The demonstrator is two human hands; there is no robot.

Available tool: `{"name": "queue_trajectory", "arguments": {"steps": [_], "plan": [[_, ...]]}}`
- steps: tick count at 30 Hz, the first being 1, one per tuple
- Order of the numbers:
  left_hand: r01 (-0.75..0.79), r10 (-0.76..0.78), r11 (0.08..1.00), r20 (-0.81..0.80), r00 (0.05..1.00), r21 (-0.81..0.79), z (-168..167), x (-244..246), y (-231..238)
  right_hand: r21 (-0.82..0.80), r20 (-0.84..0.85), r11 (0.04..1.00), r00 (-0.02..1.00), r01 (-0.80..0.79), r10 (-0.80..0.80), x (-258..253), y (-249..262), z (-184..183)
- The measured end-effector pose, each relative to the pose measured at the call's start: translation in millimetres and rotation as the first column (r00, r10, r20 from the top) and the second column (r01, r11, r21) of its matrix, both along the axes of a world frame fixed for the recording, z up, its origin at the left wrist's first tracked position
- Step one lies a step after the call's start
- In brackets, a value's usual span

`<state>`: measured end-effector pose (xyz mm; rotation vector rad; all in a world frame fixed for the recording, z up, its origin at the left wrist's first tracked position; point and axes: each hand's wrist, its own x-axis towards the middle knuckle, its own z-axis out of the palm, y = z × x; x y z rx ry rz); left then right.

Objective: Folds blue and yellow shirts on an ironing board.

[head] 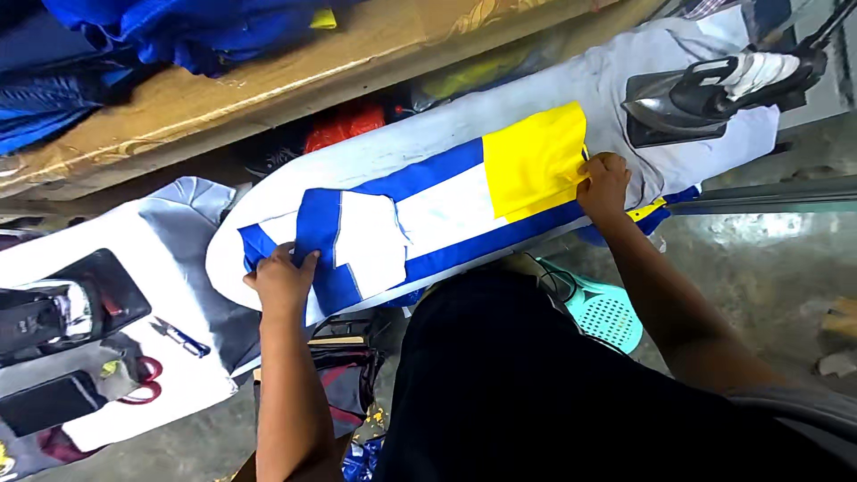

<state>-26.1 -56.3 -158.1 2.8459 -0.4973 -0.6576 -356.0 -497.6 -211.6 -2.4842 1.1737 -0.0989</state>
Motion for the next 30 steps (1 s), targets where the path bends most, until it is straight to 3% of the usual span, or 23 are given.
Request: {"name": "queue_trajectory", "arguments": {"steps": [3, 6, 8, 10, 12, 14, 17, 19, 22, 24, 28, 30], "plan": [[-0.071, 0.068, 0.997, -0.068, 0.995, -0.03, -0.2, 3.0, -3.8, 0.274, -0.108, 0.927, 0.966, 0.255, -0.234, 9.2, -0.3, 22.3], [-0.122, 0.091, 0.952, -0.118, 0.989, -0.282, 1.1, 1.0, 11.0, 0.437, -0.091, 0.797, 0.902, 0.417, -0.422, 7.5, -6.6, 18.8], [-0.05, -0.038, 0.851, -0.155, 0.987, -0.523, 5.7, -2.5, 31.9, 0.518, -0.098, 0.728, 0.876, 0.45, -0.471, 5.5, -10.1, 10.7], [0.068, -0.195, 0.758, -0.126, 0.973, -0.649, 13.4, -12.3, 52.0, 0.562, -0.069, 0.712, 0.882, 0.421, -0.466, 6.8, -11.0, 8.0], [0.229, -0.299, 0.785, -0.027, 0.954, -0.576, 22.3, -28.9, 64.1, 0.576, -0.033, 0.726, 0.898, 0.376, -0.439, 7.9, -10.2, 6.4], [0.389, -0.381, 0.836, 0.101, 0.919, -0.387, 18.4, -44.7, 71.2, 0.576, -0.014, 0.734, 0.902, 0.359, -0.431, 7.4, -10.9, 1.7], [0.447, -0.413, 0.874, 0.192, 0.89, -0.191, 5.5, -58.6, 81.2, 0.615, -0.049, 0.677, 0.876, 0.405, -0.479, 8.2, -12.5, 5.2], [0.436, -0.391, 0.887, 0.256, 0.884, -0.153, 3.7, -60.0, 81.7, 0.587, -0.123, 0.651, 0.849, 0.48, -0.515, 7.0, -13.0, 11.0], [0.323, -0.272, 0.932, 0.271, 0.923, -0.165, 15.4, -52.8, 72.0, 0.424, -0.203, 0.783, 0.89, 0.456, -0.408, 7.4, -19.1, 15.3], [0.172, -0.136, 0.973, 0.222, 0.965, -0.154, 26.7, -41.7, 59.8, 0.41, -0.186, 0.827, 0.923, 0.384, -0.337, 15.2, -27.7, 18.0], [-0.177, 0.188, 0.979, 0.12, 0.975, -0.098, 26.3, -2.0, 36.1, 0.443, -0.016, 0.812, 0.909, 0.38, -0.417, 49.9, -49.7, 21.2], [-0.313, 0.316, 0.949, 0.103, 0.943, -0.049, 15.7, 18.0, 21.9, 0.419, -0.073, 0.813, 0.907, 0.405, -0.415, 74.3, -60.5, 24.8]]}}
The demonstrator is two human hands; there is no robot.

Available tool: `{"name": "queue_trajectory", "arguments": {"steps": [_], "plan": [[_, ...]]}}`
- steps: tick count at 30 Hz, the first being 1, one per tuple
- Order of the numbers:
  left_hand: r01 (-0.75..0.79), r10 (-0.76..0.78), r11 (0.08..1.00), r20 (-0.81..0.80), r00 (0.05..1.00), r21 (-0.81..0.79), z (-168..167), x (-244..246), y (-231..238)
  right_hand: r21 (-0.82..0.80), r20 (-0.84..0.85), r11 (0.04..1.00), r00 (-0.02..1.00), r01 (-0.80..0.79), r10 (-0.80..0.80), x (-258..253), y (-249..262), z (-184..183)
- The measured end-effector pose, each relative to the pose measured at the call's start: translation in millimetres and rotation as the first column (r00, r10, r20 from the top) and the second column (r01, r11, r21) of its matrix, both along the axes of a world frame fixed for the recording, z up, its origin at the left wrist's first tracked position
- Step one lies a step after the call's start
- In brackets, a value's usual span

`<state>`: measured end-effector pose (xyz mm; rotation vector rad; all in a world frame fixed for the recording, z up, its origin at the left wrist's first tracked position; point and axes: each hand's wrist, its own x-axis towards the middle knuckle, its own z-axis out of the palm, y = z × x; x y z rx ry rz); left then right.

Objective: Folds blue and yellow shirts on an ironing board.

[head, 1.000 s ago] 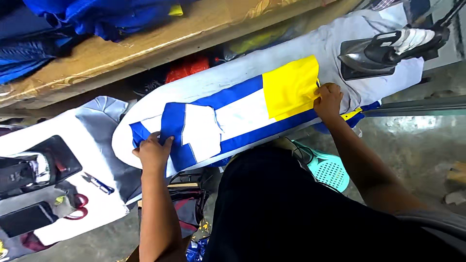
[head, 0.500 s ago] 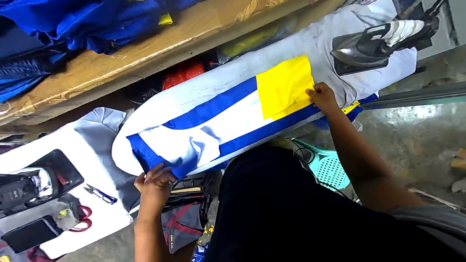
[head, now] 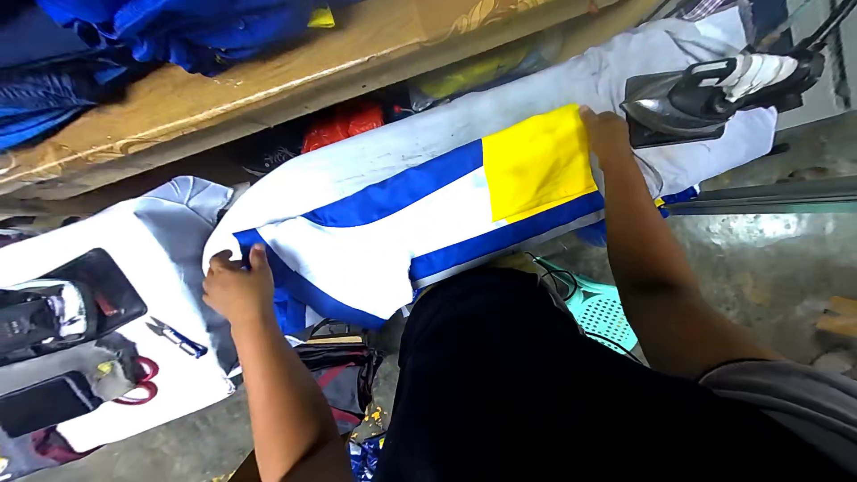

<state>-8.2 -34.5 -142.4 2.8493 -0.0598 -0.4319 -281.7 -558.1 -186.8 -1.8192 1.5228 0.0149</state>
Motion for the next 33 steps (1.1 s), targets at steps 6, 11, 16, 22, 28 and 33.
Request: {"name": "queue_trajectory", "arguments": {"steps": [6, 11, 16, 22, 28, 33], "plan": [[-0.247, 0.247, 0.966, 0.004, 0.969, 0.082, -15.1, 29.8, -34.8, 0.082, -0.048, 0.997, 0.999, -0.012, 0.016, 26.7, -29.8, -24.4], [-0.284, 0.283, 0.958, 0.016, 0.959, 0.051, -24.8, 39.7, -39.2, 0.075, -0.021, 0.997, 1.0, 0.005, -0.004, 27.8, -22.4, -26.4], [-0.192, 0.204, 0.972, 0.071, 0.977, -0.138, -24.7, 50.7, -19.1, -0.053, 0.067, 0.996, 0.995, -0.065, 0.068, 22.9, -25.0, -33.5], [-0.21, 0.232, 0.966, 0.147, 0.962, -0.153, -27.0, 34.5, -11.4, -0.087, 0.041, 0.995, 0.998, -0.041, 0.044, 20.5, -33.3, -49.7], [-0.319, 0.316, 0.931, -0.045, 0.948, -0.176, 2.9, 17.0, -23.3, -0.148, 0.105, 0.884, 0.881, -0.444, 0.46, 22.1, -44.6, -21.7], [-0.426, 0.418, 0.873, -0.086, 0.904, -0.238, -22.4, 32.9, -33.5, -0.129, -0.258, 0.718, 0.723, -0.684, 0.641, 52.6, -44.6, -13.5]]}}
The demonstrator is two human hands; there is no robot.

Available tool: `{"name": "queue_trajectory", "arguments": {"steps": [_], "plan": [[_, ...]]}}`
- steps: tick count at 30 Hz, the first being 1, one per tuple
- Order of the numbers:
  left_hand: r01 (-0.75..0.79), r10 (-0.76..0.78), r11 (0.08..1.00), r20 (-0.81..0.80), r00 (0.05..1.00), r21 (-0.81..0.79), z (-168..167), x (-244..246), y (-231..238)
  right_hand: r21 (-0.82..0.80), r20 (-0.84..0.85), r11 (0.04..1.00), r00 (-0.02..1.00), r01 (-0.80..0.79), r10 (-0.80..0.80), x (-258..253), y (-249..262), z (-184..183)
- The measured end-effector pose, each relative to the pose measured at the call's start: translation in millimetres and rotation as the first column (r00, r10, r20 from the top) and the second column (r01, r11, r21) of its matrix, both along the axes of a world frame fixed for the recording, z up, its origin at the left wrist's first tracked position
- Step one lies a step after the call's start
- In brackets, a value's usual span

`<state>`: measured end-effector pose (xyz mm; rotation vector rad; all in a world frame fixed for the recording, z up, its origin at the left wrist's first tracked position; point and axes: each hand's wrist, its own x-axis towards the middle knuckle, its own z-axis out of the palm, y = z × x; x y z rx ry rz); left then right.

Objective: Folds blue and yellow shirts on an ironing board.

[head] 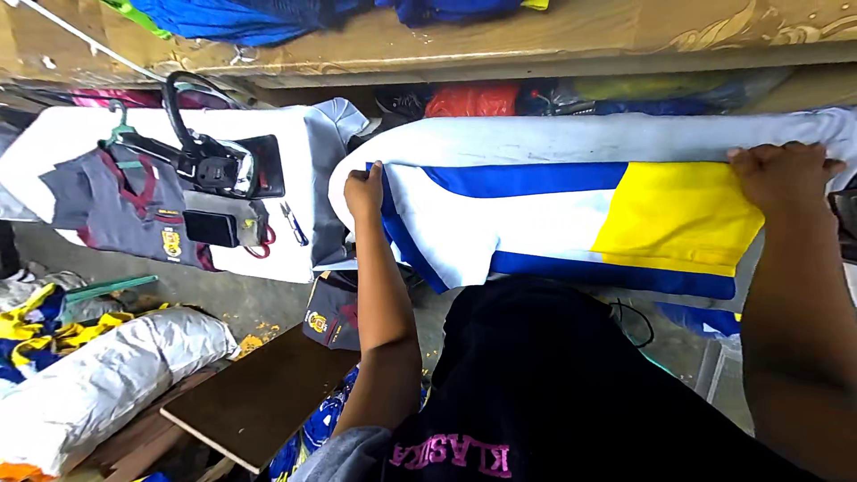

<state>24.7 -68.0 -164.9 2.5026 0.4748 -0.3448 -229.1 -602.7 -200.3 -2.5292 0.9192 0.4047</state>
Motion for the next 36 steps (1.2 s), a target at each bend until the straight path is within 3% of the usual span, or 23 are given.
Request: {"name": "queue_trajectory", "arguments": {"steps": [3, 5, 15, 21, 23, 24, 26, 28, 29, 31, 34, 36], "plan": [[0.033, -0.031, 0.996, -0.031, 0.999, 0.085, -1.2, 8.4, -10.6, -0.123, -0.094, 0.989, 0.993, -0.083, 0.071, 13.8, 1.6, -3.7], [0.032, -0.037, 0.993, 0.037, 0.999, 0.116, -2.5, 12.1, -15.2, -0.148, -0.124, 0.983, 0.988, -0.106, 0.088, 19.6, 2.4, -6.2], [0.06, -0.122, 0.981, 0.354, 0.927, 0.182, -31.3, 8.1, -32.3, -0.284, -0.066, 0.955, 0.992, 0.087, -0.11, -0.1, -12.3, -24.0], [0.208, -0.242, 0.964, 0.224, 0.944, 0.165, -15.2, 23.5, -40.1, -0.267, -0.01, 0.957, 0.993, 0.113, -0.12, -7.4, -12.9, -9.4], [0.384, -0.436, 0.894, 0.256, 0.862, 0.23, 9.4, 5.6, -28.1, -0.243, 0.091, 0.966, 0.993, 0.092, -0.072, -13.2, 5.0, 4.9], [0.5, -0.57, 0.817, 0.273, 0.775, 0.286, 18.4, -11.8, -20.5, -0.232, 0.137, 0.971, 0.99, 0.056, -0.025, -17.0, 21.4, 13.5], [0.738, -0.819, 0.573, 0.275, 0.503, 0.356, 18.5, -56.3, 3.9, -0.195, 0.227, 0.978, 0.967, -0.068, 0.113, -23.6, 67.1, 23.0], [0.885, -0.94, 0.309, 0.254, 0.229, 0.348, -1.7, -102.9, 34.0, -0.145, 0.366, 0.964, 0.893, -0.223, 0.261, -27.8, 121.5, 15.1], [0.921, -0.964, 0.211, 0.223, 0.142, 0.327, -14.3, -123.9, 48.1, -0.119, 0.44, 0.945, 0.837, -0.304, 0.325, -28.1, 149.3, 8.2], [0.945, -0.982, 0.117, 0.176, 0.065, 0.305, -36.9, -153.3, 67.2, -0.104, 0.559, 0.88, 0.704, -0.464, 0.437, -23.6, 199.4, -10.7], [0.934, -0.981, 0.133, 0.18, 0.076, 0.331, -60.6, -164.2, 77.4, -0.174, 0.658, 0.775, 0.514, -0.607, 0.55, -6.3, 255.3, -39.6], [0.933, -0.977, 0.14, 0.197, 0.077, 0.33, -66.2, -162.7, 77.5, -0.203, 0.675, 0.728, 0.445, -0.655, 0.588, 5.7, 275.9, -49.2]]}}
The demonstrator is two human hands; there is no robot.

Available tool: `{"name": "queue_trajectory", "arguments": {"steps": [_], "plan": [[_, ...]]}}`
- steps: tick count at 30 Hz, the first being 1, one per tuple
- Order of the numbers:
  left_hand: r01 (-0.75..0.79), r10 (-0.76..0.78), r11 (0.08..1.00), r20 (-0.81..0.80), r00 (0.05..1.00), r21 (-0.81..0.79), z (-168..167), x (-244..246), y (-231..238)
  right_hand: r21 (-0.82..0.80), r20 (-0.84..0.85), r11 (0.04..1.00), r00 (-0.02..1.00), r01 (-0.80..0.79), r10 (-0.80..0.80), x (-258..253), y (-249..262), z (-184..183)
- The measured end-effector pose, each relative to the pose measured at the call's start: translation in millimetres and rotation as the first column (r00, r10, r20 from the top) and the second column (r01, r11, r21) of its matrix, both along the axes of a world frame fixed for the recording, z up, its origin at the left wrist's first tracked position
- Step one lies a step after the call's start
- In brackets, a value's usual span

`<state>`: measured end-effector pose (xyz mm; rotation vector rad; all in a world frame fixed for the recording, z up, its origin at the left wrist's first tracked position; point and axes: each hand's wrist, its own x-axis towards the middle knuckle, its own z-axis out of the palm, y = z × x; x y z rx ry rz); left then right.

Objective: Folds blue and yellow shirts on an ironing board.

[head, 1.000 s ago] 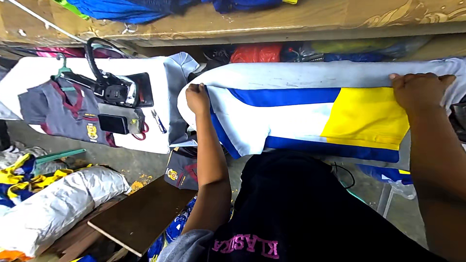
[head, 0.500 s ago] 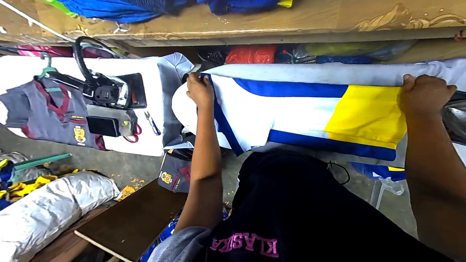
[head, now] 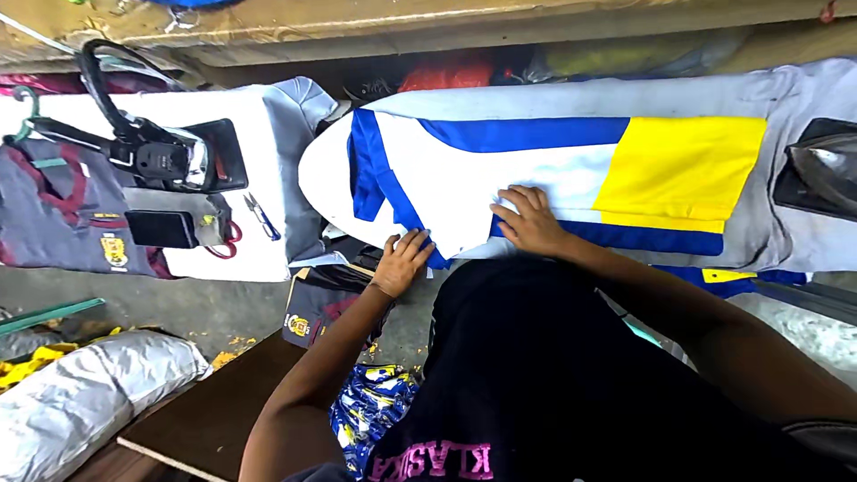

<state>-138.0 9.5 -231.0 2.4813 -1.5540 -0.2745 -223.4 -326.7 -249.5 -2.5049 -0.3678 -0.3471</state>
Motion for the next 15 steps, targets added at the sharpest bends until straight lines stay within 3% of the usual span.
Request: {"name": "queue_trajectory", "arguments": {"steps": [5, 8, 9, 11, 13, 15], "plan": [[0.104, -0.097, 0.981, 0.051, 0.994, -0.162, 5.9, 7.5, 7.7, -0.022, -0.029, 0.979, 0.979, -0.203, 0.203, 16.9, 2.0, -5.4], [0.102, -0.121, 0.956, -0.054, 0.991, -0.276, 18.6, 17.5, 4.5, 0.025, -0.04, 0.97, 0.969, -0.243, 0.244, 19.5, -4.9, -10.2], [0.034, -0.075, 0.951, -0.124, 0.989, -0.308, 26.7, 23.3, -1.3, 0.106, -0.058, 0.973, 0.976, -0.203, 0.21, 21.6, -4.3, -9.0], [-0.261, 0.15, 0.9, -0.314, 0.937, -0.349, 47.3, 37.9, -22.2, 0.363, -0.193, 0.932, 0.98, 0.022, 0.052, 29.1, 0.9, 5.8], [-0.587, 0.397, 0.743, -0.494, 0.773, -0.321, 60.6, 59.9, -52.2, 0.512, -0.452, 0.783, 0.886, 0.354, -0.106, 43.7, 6.4, 25.7], [-0.773, 0.553, 0.609, -0.604, 0.574, -0.177, 62.8, 84.9, -77.8, 0.534, -0.654, 0.608, 0.743, 0.588, -0.143, 61.6, 7.2, 31.3]]}}
